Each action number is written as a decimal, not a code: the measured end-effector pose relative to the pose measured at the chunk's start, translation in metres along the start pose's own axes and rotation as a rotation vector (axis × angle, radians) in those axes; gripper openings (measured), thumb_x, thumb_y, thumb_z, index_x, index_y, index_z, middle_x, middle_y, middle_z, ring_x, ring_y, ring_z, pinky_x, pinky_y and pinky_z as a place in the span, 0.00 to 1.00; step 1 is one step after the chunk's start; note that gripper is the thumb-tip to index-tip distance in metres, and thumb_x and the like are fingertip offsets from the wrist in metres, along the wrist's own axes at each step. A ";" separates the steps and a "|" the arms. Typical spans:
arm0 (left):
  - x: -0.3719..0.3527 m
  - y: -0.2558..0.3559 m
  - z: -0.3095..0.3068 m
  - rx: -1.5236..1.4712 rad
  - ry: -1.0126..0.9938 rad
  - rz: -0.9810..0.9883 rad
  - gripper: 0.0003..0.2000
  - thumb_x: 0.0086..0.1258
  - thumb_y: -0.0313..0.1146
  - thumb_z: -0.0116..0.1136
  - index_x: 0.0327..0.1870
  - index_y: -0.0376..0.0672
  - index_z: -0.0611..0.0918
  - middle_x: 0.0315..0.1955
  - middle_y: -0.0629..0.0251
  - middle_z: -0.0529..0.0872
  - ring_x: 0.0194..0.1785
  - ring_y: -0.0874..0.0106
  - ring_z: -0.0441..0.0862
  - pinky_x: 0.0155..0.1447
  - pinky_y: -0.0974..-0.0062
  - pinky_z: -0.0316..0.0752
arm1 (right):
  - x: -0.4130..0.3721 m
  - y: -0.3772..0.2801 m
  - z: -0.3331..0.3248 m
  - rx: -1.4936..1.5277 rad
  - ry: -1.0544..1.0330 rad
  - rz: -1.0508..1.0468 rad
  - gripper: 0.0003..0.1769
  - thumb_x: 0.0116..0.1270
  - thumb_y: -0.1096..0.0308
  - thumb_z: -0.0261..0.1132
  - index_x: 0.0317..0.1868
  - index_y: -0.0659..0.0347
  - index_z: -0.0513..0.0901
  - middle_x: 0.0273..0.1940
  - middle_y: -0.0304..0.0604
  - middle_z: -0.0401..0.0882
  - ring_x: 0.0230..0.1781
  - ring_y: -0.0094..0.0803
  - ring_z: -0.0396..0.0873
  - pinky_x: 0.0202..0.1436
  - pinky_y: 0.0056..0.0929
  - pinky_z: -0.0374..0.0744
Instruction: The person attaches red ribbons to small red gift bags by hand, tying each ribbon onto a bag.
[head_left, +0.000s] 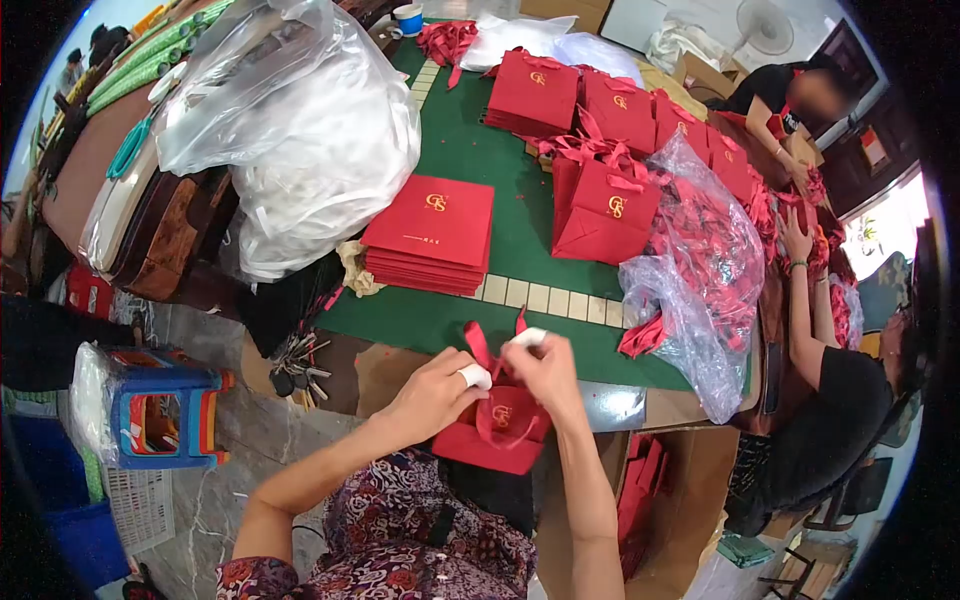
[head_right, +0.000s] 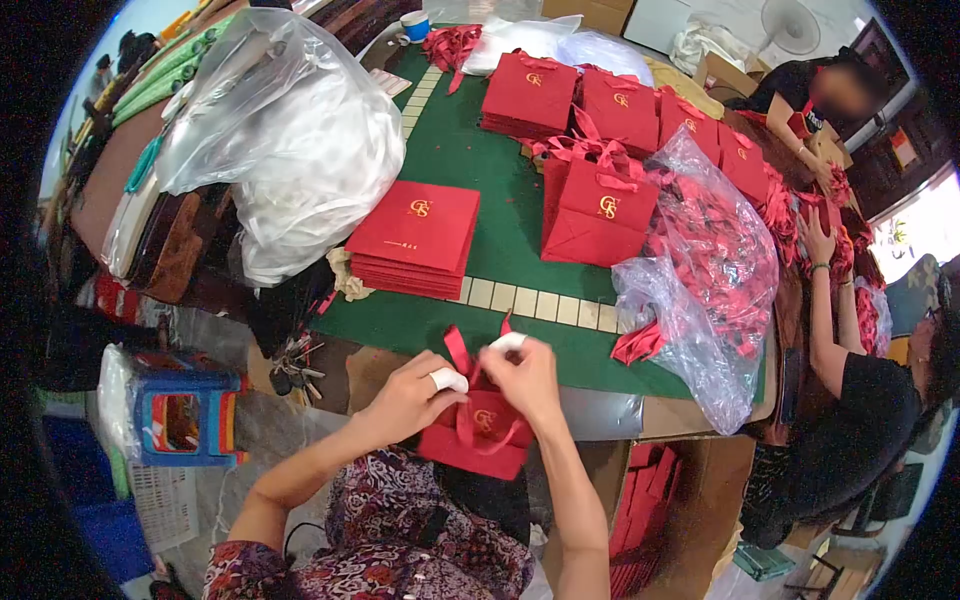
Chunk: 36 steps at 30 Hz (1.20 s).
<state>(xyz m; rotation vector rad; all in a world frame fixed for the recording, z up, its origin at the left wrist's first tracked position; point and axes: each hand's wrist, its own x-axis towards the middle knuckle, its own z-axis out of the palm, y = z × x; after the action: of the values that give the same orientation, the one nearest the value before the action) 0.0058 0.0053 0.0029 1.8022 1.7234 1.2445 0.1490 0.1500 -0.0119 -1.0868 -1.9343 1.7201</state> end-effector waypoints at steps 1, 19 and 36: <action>-0.001 0.000 0.001 0.000 0.001 0.001 0.09 0.60 0.26 0.70 0.39 0.38 0.82 0.36 0.59 0.81 0.42 0.57 0.80 0.46 0.63 0.77 | 0.001 -0.010 -0.003 -0.029 0.058 0.048 0.08 0.67 0.68 0.68 0.34 0.65 0.87 0.25 0.33 0.82 0.25 0.16 0.76 0.30 0.21 0.74; 0.019 -0.017 0.022 0.231 0.103 -0.392 0.14 0.64 0.43 0.70 0.33 0.41 0.85 0.14 0.61 0.79 0.19 0.62 0.79 0.27 0.63 0.73 | -0.010 -0.014 0.010 -0.530 0.140 -0.265 0.08 0.61 0.70 0.72 0.36 0.64 0.83 0.34 0.50 0.83 0.34 0.48 0.84 0.38 0.41 0.80; 0.021 -0.009 0.030 -0.072 0.290 -0.385 0.05 0.64 0.32 0.71 0.34 0.42 0.88 0.18 0.68 0.80 0.18 0.79 0.73 0.24 0.76 0.67 | -0.013 -0.006 -0.001 -0.015 -0.004 -0.125 0.11 0.71 0.68 0.66 0.49 0.65 0.87 0.31 0.37 0.86 0.31 0.18 0.79 0.37 0.23 0.77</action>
<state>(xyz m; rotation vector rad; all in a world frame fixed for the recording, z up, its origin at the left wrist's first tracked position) 0.0204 0.0355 -0.0133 1.2151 2.0277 1.4220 0.1568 0.1415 -0.0030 -0.9469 -1.9758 1.6452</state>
